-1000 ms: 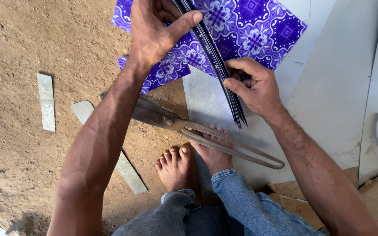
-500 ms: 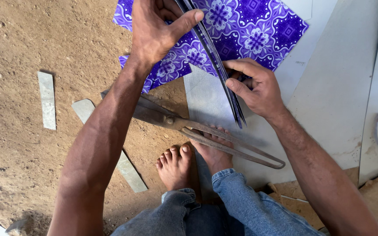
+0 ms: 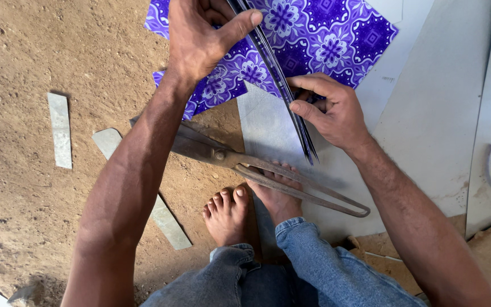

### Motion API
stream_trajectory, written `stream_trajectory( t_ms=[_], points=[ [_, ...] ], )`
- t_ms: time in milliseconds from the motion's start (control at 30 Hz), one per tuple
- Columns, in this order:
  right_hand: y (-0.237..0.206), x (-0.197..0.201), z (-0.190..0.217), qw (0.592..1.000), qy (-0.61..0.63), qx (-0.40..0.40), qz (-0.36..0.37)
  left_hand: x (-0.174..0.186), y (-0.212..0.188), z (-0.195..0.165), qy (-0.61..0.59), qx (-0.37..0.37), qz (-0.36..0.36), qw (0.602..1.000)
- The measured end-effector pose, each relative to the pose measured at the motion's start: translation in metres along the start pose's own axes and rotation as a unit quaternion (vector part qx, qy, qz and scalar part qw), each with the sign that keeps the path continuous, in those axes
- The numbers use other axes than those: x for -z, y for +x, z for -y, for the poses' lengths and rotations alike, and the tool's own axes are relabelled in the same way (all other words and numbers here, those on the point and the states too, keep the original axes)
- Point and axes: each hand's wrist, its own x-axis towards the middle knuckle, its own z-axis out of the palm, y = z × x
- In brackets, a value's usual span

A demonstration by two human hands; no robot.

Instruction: The person sits on the ground and cuts patterned decorative paper into strips using large hand shears, aligning pieces against a metal straightedge. They stack the cut strips, fold and press a larger printed sheet, and arrange the finished strips in a row on the ground.

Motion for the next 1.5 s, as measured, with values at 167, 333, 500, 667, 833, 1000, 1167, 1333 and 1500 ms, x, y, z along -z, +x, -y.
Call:
stream_trajectory(
  t_ms=[167,333,500,667,833,1000,1167,1333,1500],
  points=[
    [-0.002,0.003,-0.002,1.0,-0.001,-0.006,0.01,-0.001,0.001,-0.005,0.012,0.001,0.0,1.0],
    [-0.01,0.007,-0.002,0.998,0.044,-0.025,0.031,-0.001,0.0,-0.005,0.034,0.013,-0.007,0.999],
    [-0.014,0.008,-0.004,0.997,0.064,-0.034,0.033,-0.002,0.0,-0.002,0.033,-0.005,-0.011,0.999],
    [-0.016,0.008,-0.007,0.996,0.076,-0.036,0.028,-0.002,0.0,-0.002,0.027,0.012,-0.01,1.0],
    [-0.016,0.008,-0.009,0.997,0.063,-0.025,0.029,-0.002,-0.001,-0.003,0.019,0.006,-0.009,1.0],
    [-0.015,0.008,-0.01,0.997,0.068,-0.022,0.031,-0.001,-0.001,-0.002,0.034,-0.007,-0.009,0.999],
    [-0.015,0.008,-0.01,0.997,0.061,-0.026,0.032,-0.001,-0.001,-0.002,0.023,-0.009,-0.006,1.0],
    [-0.014,0.008,-0.012,0.997,0.071,-0.026,0.033,0.0,0.0,-0.002,0.017,-0.012,0.002,1.0],
    [-0.014,0.009,-0.013,0.997,0.068,-0.031,0.035,0.0,0.0,-0.001,0.015,-0.016,0.005,1.0]
  ],
)
